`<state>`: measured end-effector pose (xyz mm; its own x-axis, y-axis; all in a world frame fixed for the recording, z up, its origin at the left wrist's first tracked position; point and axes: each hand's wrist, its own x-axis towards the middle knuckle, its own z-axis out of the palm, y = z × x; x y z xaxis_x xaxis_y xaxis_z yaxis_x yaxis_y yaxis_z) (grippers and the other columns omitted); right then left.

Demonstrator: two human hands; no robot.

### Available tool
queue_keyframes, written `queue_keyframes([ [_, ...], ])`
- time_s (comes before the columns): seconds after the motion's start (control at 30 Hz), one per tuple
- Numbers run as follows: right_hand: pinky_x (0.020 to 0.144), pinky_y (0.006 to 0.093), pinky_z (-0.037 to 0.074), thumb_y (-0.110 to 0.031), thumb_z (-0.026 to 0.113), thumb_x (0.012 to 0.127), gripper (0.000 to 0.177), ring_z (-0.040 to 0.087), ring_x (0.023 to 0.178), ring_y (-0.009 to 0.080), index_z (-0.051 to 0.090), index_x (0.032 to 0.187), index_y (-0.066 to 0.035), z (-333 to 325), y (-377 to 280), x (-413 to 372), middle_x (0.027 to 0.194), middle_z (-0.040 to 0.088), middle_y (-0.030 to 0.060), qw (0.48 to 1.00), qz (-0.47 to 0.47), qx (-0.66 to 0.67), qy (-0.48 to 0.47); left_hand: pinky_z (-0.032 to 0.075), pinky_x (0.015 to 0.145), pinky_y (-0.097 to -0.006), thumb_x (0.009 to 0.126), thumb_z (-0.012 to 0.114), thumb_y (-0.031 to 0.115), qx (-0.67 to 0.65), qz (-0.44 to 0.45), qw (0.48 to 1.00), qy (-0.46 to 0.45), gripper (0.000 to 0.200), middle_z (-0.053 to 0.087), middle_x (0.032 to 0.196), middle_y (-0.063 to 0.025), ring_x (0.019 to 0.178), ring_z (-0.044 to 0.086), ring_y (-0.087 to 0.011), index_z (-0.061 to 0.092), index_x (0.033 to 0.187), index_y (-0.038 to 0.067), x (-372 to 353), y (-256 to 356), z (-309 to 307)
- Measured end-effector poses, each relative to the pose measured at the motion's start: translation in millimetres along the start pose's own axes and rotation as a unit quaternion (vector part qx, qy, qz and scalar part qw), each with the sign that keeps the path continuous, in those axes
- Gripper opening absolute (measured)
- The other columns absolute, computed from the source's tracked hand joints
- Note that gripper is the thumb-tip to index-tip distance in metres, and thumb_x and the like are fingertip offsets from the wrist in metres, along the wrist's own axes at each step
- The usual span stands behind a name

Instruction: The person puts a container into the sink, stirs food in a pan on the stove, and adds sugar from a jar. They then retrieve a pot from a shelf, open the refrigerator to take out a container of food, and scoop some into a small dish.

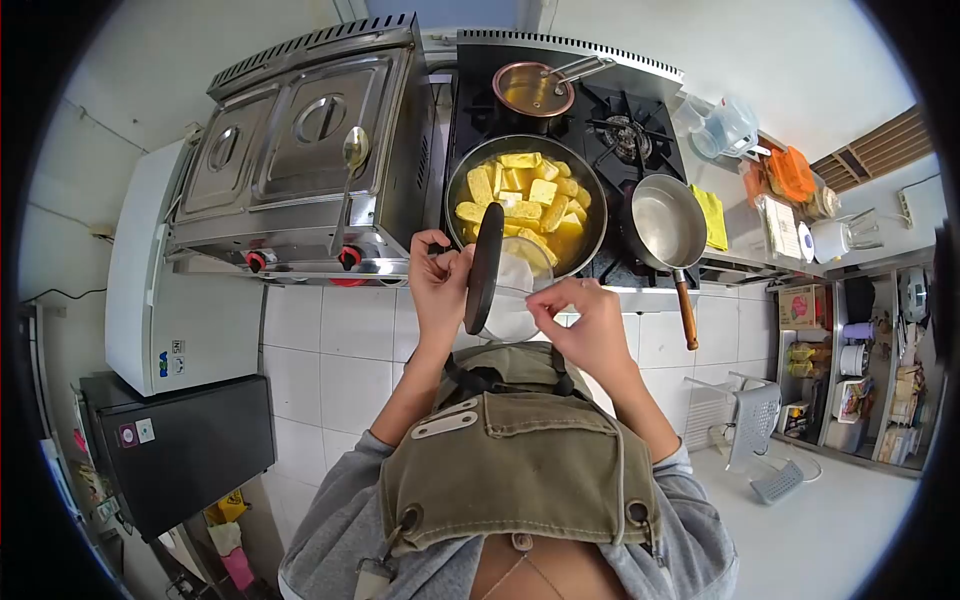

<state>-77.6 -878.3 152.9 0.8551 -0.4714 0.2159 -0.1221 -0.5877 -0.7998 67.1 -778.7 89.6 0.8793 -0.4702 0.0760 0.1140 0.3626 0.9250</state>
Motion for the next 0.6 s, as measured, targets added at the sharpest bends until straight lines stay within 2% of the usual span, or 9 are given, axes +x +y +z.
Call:
queue_keyframes([
  [0.03, 0.064, 0.0245, 0.048, 0.000, 0.066, 0.072, 0.009, 0.062, 0.061, 0.0138, 0.067, 0.080, -0.002, 0, 4, 1, 0.071, 0.066, 0.0070, 0.993, 0.087, 0.074, -0.010, 0.025, 0.045, -0.0160, 0.086, 0.055, -0.004, 0.004, -0.008, 1.000, 0.006, 0.024, 0.041, 0.052, 0.0054, 0.048, 0.034, 0.0013, 0.035, 0.095, 0.006, 0, -1, -1],
  [0.23, 0.060, 0.0209, 0.047, 0.003, 0.062, 0.074, 0.009, 0.058, 0.064, 0.0077, 0.066, 0.083, 0.003, -9, 49, 14, 0.075, 0.066, 0.0065, 0.951, 0.168, 0.258, -0.005, 0.024, 0.045, -0.0162, 0.087, 0.055, -0.003, 0.016, -0.006, 1.000, 0.025, 0.023, 0.042, 0.053, 0.0055, 0.048, 0.034, 0.0013, 0.035, 0.095, 0.007, 2, -11, -12],
  [0.3, 0.059, 0.0202, 0.046, 0.003, 0.061, 0.075, 0.009, 0.057, 0.062, 0.0073, 0.065, 0.083, 0.004, -22, 53, 25, 0.074, 0.066, 0.0060, 0.918, 0.190, 0.339, 0.075, 0.024, 0.045, -0.0162, 0.087, 0.055, -0.002, 0.024, 0.001, 0.999, 0.033, 0.023, 0.042, 0.053, 0.0056, 0.048, 0.034, 0.0014, 0.035, 0.095, 0.007, 4, -11, -16],
  [0.37, 0.058, 0.0210, 0.046, 0.003, 0.059, 0.076, 0.008, 0.058, 0.062, 0.0078, 0.065, 0.082, 0.003, -34, 68, 37, 0.073, 0.066, 0.0062, 0.946, 0.178, 0.239, 0.125, 0.023, 0.044, -0.0164, 0.088, 0.054, -0.001, 0.031, -0.008, 0.997, 0.072, 0.022, 0.041, 0.053, 0.0061, 0.048, 0.033, 0.0017, 0.036, 0.095, 0.007, 4, -6, -20],
  [0.4, 0.058, 0.0223, 0.047, 0.001, 0.060, 0.076, 0.007, 0.060, 0.061, 0.0092, 0.065, 0.082, 0.003, -34, 79, 41, 0.070, 0.066, 0.0067, 0.972, 0.148, 0.085, 0.158, 0.022, 0.044, -0.0166, 0.088, 0.054, -0.002, 0.022, 0.009, 0.997, 0.072, 0.022, 0.041, 0.053, 0.0063, 0.047, 0.032, 0.0018, 0.036, 0.096, 0.007, 6, -7, -23],
  [0.43, 0.058, 0.0223, 0.047, 0.001, 0.060, 0.076, 0.007, 0.060, 0.061, 0.0092, 0.065, 0.082, 0.003, -38, 85, 37, 0.070, 0.066, 0.0067, 0.972, 0.150, 0.086, 0.158, 0.022, 0.044, -0.0166, 0.088, 0.054, -0.002, 0.022, 0.008, 0.997, 0.071, 0.022, 0.041, 0.053, 0.0063, 0.047, 0.032, 0.0018, 0.036, 0.096, 0.007, 6, -10, -30],
  [0.5, 0.059, 0.0231, 0.048, 0.000, 0.061, 0.076, 0.007, 0.061, 0.060, 0.0106, 0.064, 0.082, 0.002, -44, 87, 37, 0.068, 0.066, 0.0071, 0.957, 0.113, -0.197, 0.183, 0.028, 0.044, -0.0155, 0.083, 0.053, -0.009, 0.007, 0.046, 0.997, 0.060, 0.028, 0.052, 0.061, 0.0021, 0.049, 0.044, -0.0002, 0.039, 0.099, 0.009, 10, -11, -39],
  [0.57, 0.059, 0.0235, 0.048, -0.001, 0.063, 0.075, 0.007, 0.061, 0.058, 0.0137, 0.065, 0.081, 0.001, -45, 75, 33, 0.068, 0.066, 0.0084, 0.966, 0.098, -0.149, 0.189, 0.029, 0.045, -0.0153, 0.083, 0.052, -0.009, -0.002, 0.038, 0.998, 0.059, 0.027, 0.053, 0.063, 0.0016, 0.050, 0.045, -0.0002, 0.039, 0.099, 0.009, 8, -6, -36],
  [0.6, 0.058, 0.0235, 0.048, -0.001, 0.064, 0.074, 0.007, 0.061, 0.059, 0.0150, 0.065, 0.081, 0.001, -44, 64, 32, 0.068, 0.065, 0.0092, 0.973, 0.078, -0.081, 0.204, 0.026, 0.044, -0.0161, 0.085, 0.053, -0.005, 0.004, 0.036, 0.998, 0.058, 0.024, 0.048, 0.057, 0.0034, 0.048, 0.039, 0.0003, 0.037, 0.097, 0.008, 8, -5, -32],
])
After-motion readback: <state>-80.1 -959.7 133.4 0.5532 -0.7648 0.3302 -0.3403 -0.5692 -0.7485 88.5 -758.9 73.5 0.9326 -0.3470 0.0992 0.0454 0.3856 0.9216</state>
